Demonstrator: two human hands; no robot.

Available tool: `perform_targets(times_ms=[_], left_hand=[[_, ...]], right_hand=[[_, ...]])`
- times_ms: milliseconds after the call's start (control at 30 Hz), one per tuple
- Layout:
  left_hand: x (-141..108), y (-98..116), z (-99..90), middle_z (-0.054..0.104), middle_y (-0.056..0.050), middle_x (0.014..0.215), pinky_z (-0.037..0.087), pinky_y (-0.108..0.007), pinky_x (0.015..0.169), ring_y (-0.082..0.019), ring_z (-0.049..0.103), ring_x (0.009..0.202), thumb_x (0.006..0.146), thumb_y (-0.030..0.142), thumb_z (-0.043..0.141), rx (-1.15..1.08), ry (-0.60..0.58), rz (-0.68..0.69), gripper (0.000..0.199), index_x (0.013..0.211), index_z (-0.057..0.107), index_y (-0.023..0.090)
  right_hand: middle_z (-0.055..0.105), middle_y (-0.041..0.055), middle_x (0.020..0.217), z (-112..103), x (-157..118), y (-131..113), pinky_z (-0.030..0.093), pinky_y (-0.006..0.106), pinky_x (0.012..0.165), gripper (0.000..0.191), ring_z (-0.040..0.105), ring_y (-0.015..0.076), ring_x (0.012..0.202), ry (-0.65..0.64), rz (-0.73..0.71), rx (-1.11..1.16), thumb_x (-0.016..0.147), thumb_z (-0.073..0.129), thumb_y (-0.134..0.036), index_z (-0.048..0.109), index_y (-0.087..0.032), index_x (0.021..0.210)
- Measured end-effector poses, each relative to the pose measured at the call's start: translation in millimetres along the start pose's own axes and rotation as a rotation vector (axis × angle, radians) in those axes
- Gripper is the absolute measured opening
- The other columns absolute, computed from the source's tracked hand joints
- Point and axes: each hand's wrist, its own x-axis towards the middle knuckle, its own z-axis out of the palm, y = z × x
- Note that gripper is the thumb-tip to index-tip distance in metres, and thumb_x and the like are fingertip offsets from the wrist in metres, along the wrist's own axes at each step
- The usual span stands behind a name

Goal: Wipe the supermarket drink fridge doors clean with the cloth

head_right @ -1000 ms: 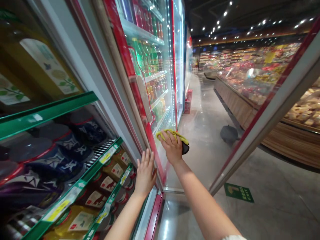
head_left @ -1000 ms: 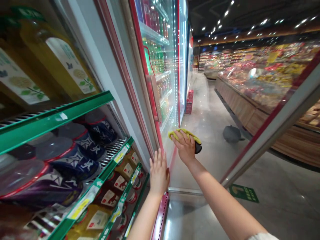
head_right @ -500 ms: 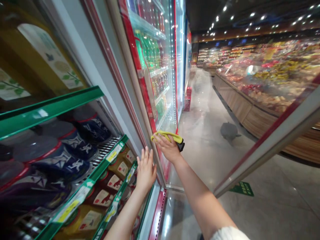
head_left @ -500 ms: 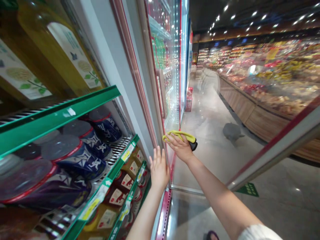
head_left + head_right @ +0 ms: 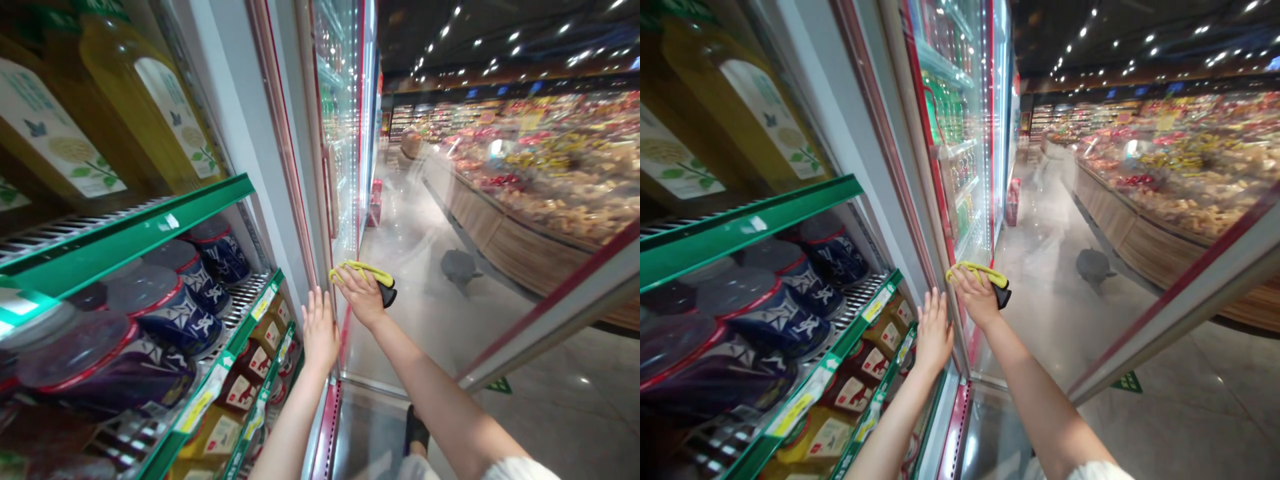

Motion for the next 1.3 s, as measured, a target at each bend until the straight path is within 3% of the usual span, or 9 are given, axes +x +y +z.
perform_targets(times_ms=[133,300,533,633,733,867,1033,1300], left_hand=[[-1.7,-2.6,9.5,0.024,-0.019,0.169,0.027,-0.062,0.124,-0.031,0.014,0.158,0.085,0.003,0.048,0.008,-0.023,-0.004,0.081,0.161,0.023,0.016],[-11.6,-5.6,14.2,0.026,-0.019,0.168,0.028,-0.063,0.123,-0.032,0.015,0.158,0.088,0.005,0.047,0.013,-0.035,-0.014,0.078,0.161,0.022,0.017],[-18.2,-12.8,17.9,0.026,-0.018,0.168,0.027,-0.061,0.124,-0.031,0.013,0.158,0.084,0.001,0.048,0.04,-0.075,-0.018,0.078,0.159,0.028,0.014],[-22.6,-13.4,20.4,0.026,-0.018,0.168,0.027,-0.061,0.124,-0.031,0.014,0.158,0.086,0.003,0.048,0.043,-0.085,-0.022,0.076,0.159,0.029,0.013],[-26.6,-14.5,18.7,0.024,-0.018,0.169,0.028,-0.061,0.124,-0.031,0.013,0.158,0.087,0.005,0.049,0.039,-0.093,-0.02,0.077,0.16,0.027,0.014],[-29.9,-17.9,11.3,0.025,-0.018,0.168,0.029,-0.063,0.123,-0.031,0.013,0.158,0.087,0.005,0.049,0.026,-0.09,-0.022,0.08,0.162,0.022,0.017],[-35.3,-16.9,9.8,0.026,-0.019,0.168,0.028,-0.063,0.123,-0.031,0.013,0.158,0.082,0.0,0.048,0.012,-0.084,-0.035,0.085,0.161,0.022,0.016],[-32.3,-3.0,26.7,0.026,-0.018,0.168,0.03,-0.06,0.123,-0.029,0.012,0.158,0.081,-0.002,0.044,-0.003,-0.138,-0.014,0.081,0.159,0.03,0.014]], right_hand=[[0.054,-0.0014,0.155,12.0,-17.5,-7.4,-0.006,0.038,0.132,0.045,0.028,0.0127,0.154,0.041,-0.023,-0.029,0.105,0.038,-0.018,0.054,-0.025,0.146],[0.057,-0.0064,0.151,18.2,-36.3,-2.0,0.007,0.029,0.131,0.047,0.035,0.0067,0.15,0.009,-0.138,0.006,0.102,0.041,-0.015,0.055,-0.031,0.144],[0.049,-0.0044,0.158,16.8,-11.9,-11.6,0.008,0.038,0.131,0.051,0.025,0.0118,0.155,0.034,0.124,0.04,0.105,0.037,-0.018,0.044,-0.031,0.154],[0.052,-0.0032,0.156,19.6,-16.4,-10.9,0.013,0.037,0.129,0.053,0.029,0.0115,0.154,0.038,0.08,0.079,0.104,0.037,-0.017,0.042,-0.031,0.156],[0.055,-0.0028,0.154,19.2,-27.8,-8.6,0.009,0.035,0.129,0.052,0.038,0.0117,0.149,0.041,0.023,0.091,0.106,0.037,-0.018,0.042,-0.03,0.155],[0.06,-0.0027,0.149,13.8,-32.5,-16.7,0.013,0.035,0.128,0.054,0.046,0.012,0.143,0.032,0.063,0.138,0.106,0.034,-0.016,0.04,-0.034,0.156],[0.05,0.0029,0.158,7.4,-20.0,-31.9,0.014,0.04,0.129,0.051,0.034,0.0159,0.152,0.008,0.169,0.119,0.104,0.041,-0.02,0.043,-0.028,0.155],[0.057,0.0005,0.152,18.3,-25.8,-18.4,-0.003,0.035,0.131,0.045,0.032,0.0115,0.153,0.033,-0.031,0.074,0.104,0.037,-0.017,0.055,-0.024,0.144]])
